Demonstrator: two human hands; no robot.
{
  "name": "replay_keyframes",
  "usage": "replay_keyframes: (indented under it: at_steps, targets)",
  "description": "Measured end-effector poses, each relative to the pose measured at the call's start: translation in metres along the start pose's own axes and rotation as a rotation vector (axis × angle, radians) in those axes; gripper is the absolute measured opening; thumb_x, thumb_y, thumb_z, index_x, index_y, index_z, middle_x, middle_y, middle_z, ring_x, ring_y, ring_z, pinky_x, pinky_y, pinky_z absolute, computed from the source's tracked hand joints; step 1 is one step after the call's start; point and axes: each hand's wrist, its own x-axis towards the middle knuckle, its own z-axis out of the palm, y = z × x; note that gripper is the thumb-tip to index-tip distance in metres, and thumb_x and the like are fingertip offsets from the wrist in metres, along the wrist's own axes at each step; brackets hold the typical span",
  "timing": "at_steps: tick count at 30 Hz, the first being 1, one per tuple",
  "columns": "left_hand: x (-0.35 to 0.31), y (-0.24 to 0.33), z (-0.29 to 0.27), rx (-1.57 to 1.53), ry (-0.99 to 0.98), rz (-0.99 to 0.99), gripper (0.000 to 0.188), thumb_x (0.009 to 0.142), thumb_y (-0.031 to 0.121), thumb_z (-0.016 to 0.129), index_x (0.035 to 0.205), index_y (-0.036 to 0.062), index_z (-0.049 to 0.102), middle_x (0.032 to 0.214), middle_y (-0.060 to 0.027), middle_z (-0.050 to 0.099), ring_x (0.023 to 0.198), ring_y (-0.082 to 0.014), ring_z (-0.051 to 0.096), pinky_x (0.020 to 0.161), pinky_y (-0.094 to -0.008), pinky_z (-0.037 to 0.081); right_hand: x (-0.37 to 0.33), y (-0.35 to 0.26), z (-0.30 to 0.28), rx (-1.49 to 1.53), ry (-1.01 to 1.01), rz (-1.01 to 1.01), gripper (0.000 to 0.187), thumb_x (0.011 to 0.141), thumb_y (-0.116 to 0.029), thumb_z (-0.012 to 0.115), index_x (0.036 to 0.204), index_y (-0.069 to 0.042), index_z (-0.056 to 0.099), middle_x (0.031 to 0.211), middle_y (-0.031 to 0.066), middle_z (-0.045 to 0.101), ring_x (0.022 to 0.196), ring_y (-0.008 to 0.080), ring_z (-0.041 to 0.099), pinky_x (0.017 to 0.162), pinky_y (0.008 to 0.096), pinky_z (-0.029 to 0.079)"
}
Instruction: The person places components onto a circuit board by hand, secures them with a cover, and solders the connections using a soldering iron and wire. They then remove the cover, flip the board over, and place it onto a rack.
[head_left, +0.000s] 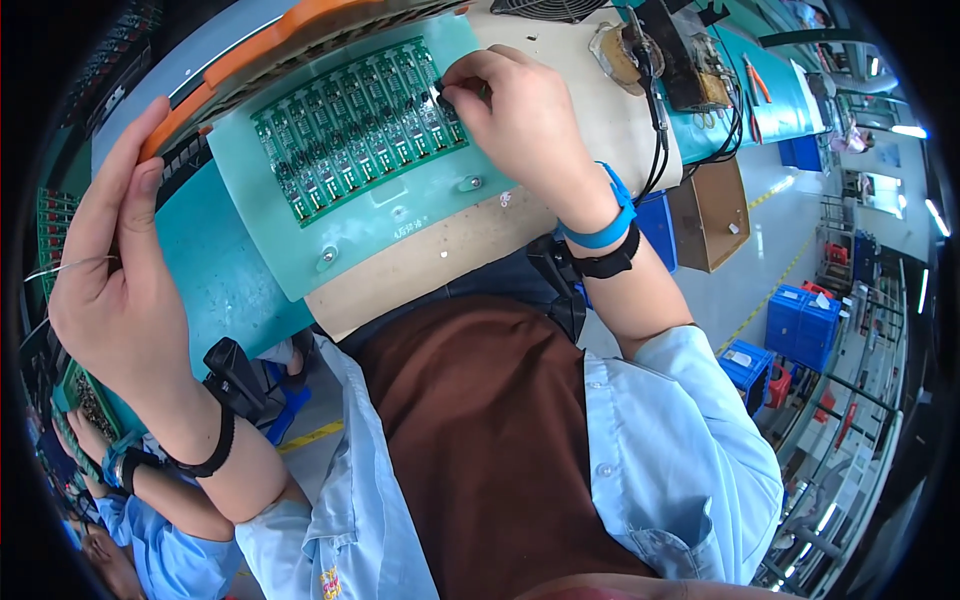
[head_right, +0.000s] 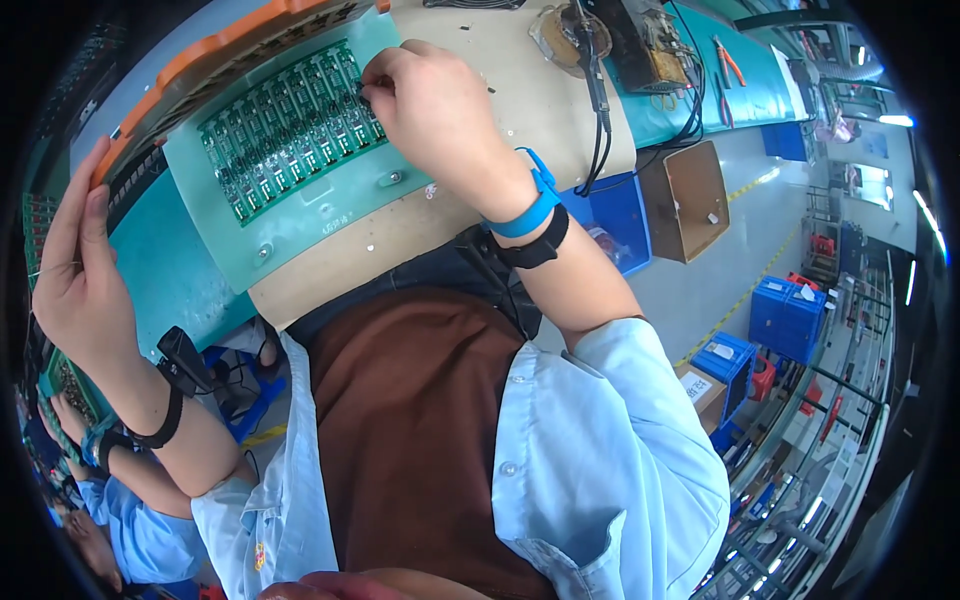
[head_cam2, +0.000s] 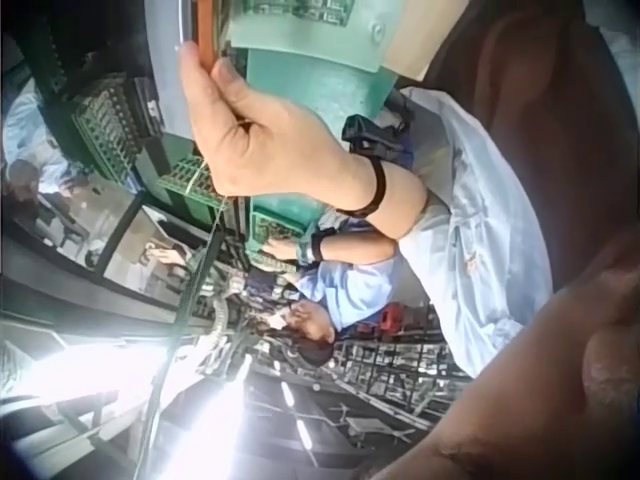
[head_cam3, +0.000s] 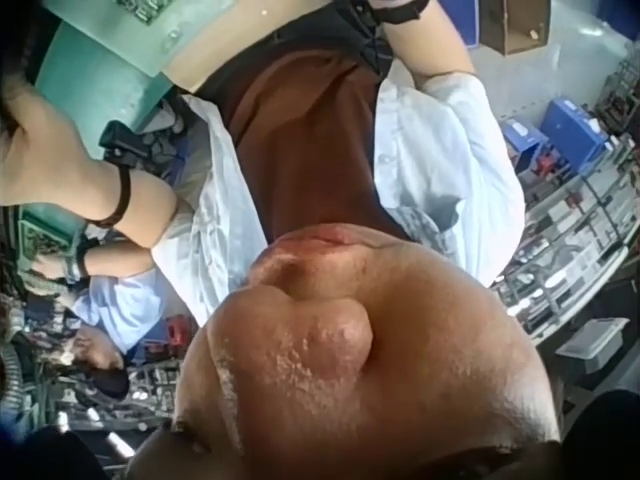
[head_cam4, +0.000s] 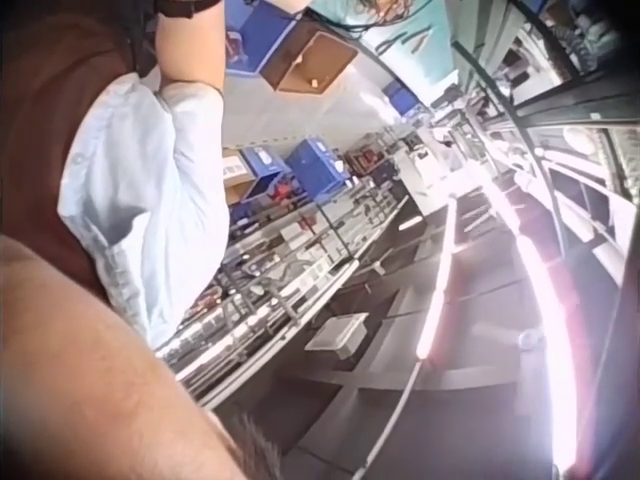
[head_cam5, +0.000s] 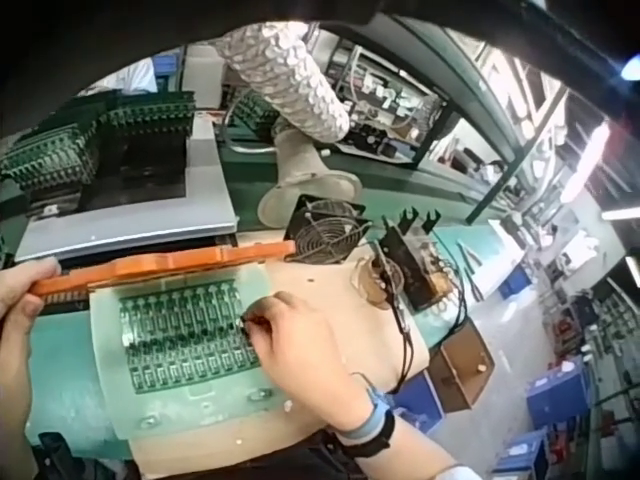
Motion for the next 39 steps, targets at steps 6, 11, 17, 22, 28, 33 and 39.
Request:
replay_keyframes:
  at_steps: [6,11,17,22,28,33,39]
  targets:
    - [0.004,-0.006,0.006,-0.036,-0.004,0.013,0.028,0.104,0.005,0.063,0.13,0.0066,0.073,0.117,-0.0017,0.078,0.062,0.0024,0.048,0.057,-0.0135,0.038,0.006,-0.002,0.002,0.007,-0.002,-0.045,0.011,0.084,-0.008,0.073,0.094,-0.005,0.077,0.088,0.0125,0.071,0.077,0.0317,0.071,0.072,0.0389,0.057]
    - [0.005,-0.011,0.007,-0.102,-0.008,0.036,0.029,0.105,0.004,0.061,0.132,0.0051,0.072,0.12,-0.0033,0.077,0.061,0.0018,0.047,0.057,-0.0135,0.038,0.01,-0.008,0.007,0.011,-0.008,-0.076,0.01,0.084,-0.008,0.073,0.092,-0.005,0.077,0.087,0.0116,0.069,0.078,0.0311,0.07,0.071,0.0389,0.057]
    - [0.005,-0.015,0.004,-0.101,-0.048,0.036,0.029,0.105,0.004,0.06,0.132,0.0038,0.071,0.12,-0.004,0.077,0.061,0.0007,0.046,0.057,-0.014,0.038,0.011,-0.018,0.008,-0.005,-0.064,-0.061,0.009,0.082,-0.007,0.074,0.091,-0.005,0.077,0.088,0.0112,0.069,0.078,0.0304,0.07,0.071,0.0387,0.057]
    - [0.006,-0.009,0.007,-0.139,-0.038,0.027,0.028,0.105,0.004,0.06,0.131,0.0039,0.072,0.12,-0.004,0.077,0.061,0.0001,0.046,0.057,-0.0145,0.037,0.013,-0.014,0.011,0.016,-0.081,-0.093,0.009,0.082,-0.006,0.074,0.09,-0.005,0.076,0.087,0.0108,0.069,0.078,0.0302,0.069,0.071,0.0388,0.056]
    - [0.008,-0.009,0.008,-0.133,-0.058,0.065,0.028,0.105,0.005,0.06,0.131,0.0042,0.072,0.12,-0.0059,0.077,0.061,-0.0007,0.049,0.057,-0.0148,0.039,0.017,-0.008,0.012,0.009,-0.082,-0.17,0.009,0.08,-0.005,0.075,0.089,-0.006,0.075,0.086,0.0108,0.068,0.079,0.0314,0.068,0.072,0.0396,0.056]
    - [0.008,-0.008,0.01,-0.127,-0.05,0.072,0.028,0.105,0.006,0.06,0.13,0.0042,0.072,0.121,-0.0076,0.077,0.06,-0.001,0.047,0.056,-0.0151,0.038,0.018,-0.006,0.012,-0.005,-0.063,-0.233,0.01,0.079,-0.005,0.075,0.089,-0.008,0.076,0.086,0.0099,0.068,0.081,0.032,0.067,0.073,0.0409,0.056]
    - [0.008,-0.012,0.011,-0.155,-0.067,0.121,0.028,0.105,0.007,0.06,0.131,0.0032,0.071,0.124,-0.0104,0.076,0.089,-0.0087,0.069,0.079,-0.0187,0.052,0.017,-0.007,0.01,-0.038,-0.041,-0.265,0.01,0.079,-0.006,0.075,0.088,-0.009,0.077,0.086,0.0084,0.069,0.083,0.0312,0.066,0.074,0.0417,0.055]
